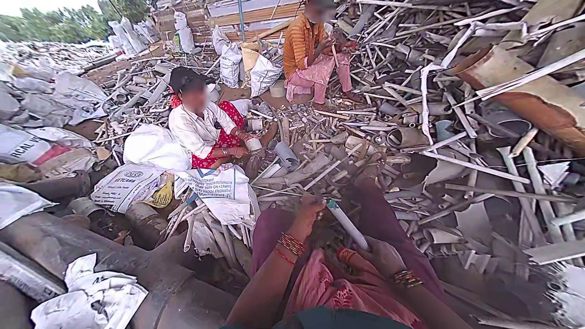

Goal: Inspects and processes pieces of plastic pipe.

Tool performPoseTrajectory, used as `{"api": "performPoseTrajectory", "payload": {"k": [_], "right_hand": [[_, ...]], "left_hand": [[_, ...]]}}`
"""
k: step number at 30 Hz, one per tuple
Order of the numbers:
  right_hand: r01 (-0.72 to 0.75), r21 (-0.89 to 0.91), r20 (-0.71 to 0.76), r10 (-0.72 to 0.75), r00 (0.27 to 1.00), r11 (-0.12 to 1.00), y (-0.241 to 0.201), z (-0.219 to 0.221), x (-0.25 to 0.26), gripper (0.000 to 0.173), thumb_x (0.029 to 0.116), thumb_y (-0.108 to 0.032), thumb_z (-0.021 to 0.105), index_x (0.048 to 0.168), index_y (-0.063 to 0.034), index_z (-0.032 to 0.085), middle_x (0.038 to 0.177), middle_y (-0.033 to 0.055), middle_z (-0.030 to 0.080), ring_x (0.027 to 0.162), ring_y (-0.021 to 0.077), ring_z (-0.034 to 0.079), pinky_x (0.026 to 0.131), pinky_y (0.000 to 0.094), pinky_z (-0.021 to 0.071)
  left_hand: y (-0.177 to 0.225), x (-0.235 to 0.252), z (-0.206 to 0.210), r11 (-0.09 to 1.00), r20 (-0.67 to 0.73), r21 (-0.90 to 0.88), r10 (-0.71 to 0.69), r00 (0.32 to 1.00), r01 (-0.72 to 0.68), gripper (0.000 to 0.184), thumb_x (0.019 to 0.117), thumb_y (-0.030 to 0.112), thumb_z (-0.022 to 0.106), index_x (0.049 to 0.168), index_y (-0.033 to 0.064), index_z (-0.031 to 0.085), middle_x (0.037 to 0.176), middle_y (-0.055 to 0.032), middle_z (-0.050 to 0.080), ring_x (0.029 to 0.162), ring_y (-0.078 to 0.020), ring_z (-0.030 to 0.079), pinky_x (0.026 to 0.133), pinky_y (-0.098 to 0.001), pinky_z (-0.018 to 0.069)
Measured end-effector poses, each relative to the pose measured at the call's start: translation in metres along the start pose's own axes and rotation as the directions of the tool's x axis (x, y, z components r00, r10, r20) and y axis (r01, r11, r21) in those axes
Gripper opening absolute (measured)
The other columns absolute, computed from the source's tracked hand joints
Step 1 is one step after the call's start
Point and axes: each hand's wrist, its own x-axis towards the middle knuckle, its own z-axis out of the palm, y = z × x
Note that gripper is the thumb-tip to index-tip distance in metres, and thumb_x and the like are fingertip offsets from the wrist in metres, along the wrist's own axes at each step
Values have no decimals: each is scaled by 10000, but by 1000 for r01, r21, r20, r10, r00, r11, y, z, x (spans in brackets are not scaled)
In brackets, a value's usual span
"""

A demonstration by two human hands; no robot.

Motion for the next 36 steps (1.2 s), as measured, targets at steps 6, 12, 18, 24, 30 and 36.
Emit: {"api": "performPoseTrajectory", "payload": {"k": [6, 12, 18, 24, 30, 36], "right_hand": [[-32, 95, 106, 22, 994, 995, 7, 5, 12, 424, 1014, -375, 655, 1100, 38, 698, 962, 229, 731, 942, 394, 708, 899, 581, 508], [-60, 58, 130, 52, 990, 996, 10, 2, 5, 477, 1014, -431, 624, 1161, 15, 706, 1086, 252, 727, 1079, 437, 682, 975, 639, 466], [37, 359, 92, -75, 993, 933, 14, -11, -10, 339, 997, -263, 675, 1112, 56, 676, 856, 157, 691, 738, 234, 637, 756, 450, 517], [-6, 476, 225, -115, 968, 880, 7, -25, -32, 192, 982, -128, 658, 1080, 36, 640, 794, 61, 590, 688, 117, 526, 684, 326, 469], [-7, 579, 347, -238, 907, 815, 40, 3, -14, 160, 861, -213, 677, 964, -104, 622, 669, -52, 585, 575, 60, 575, 587, 269, 500], [-33, 636, 405, -297, 865, 771, 32, 0, -13, 123, 896, -222, 647, 959, -124, 607, 657, -77, 597, 564, 39, 584, 579, 237, 507]], "left_hand": [[-11, 1, 4, 921, -40, 331, 231, 972, -205, 179, 1022, 74, 564, 1093, -87, 595, 900, -74, 551, 732, -71, 511, 675, -228, 454], [-8, -1, -1, 812, 25, 542, 243, 970, -217, 246, 1010, 124, 595, 1115, -98, 615, 1060, -204, 621, 983, -229, 594, 913, -384, 487], [-1, 3, -18, 704, 336, 416, 468, 817, -575, 256, 960, 49, 571, 1094, -154, 651, 1348, -284, 558, 1294, -295, 522, 1113, -378, 406], [-4, 8, -19, 643, 371, 556, 376, 849, -527, 478, 888, 71, 727, 1293, -120, 560, 1320, -269, 604, 1228, -329, 597, 1077, -417, 462], [-3, 4, -20, 692, 460, 472, 335, 823, -546, 347, 937, -4, 643, 1275, -80, 635, 1280, -200, 656, 1179, -183, 631, 1043, -307, 487], [1, 5, -27, 758, 449, 421, 302, 841, -497, 292, 950, -33, 581, 1225, -84, 666, 1260, -188, 670, 1159, -120, 636, 1029, -256, 490]]}}
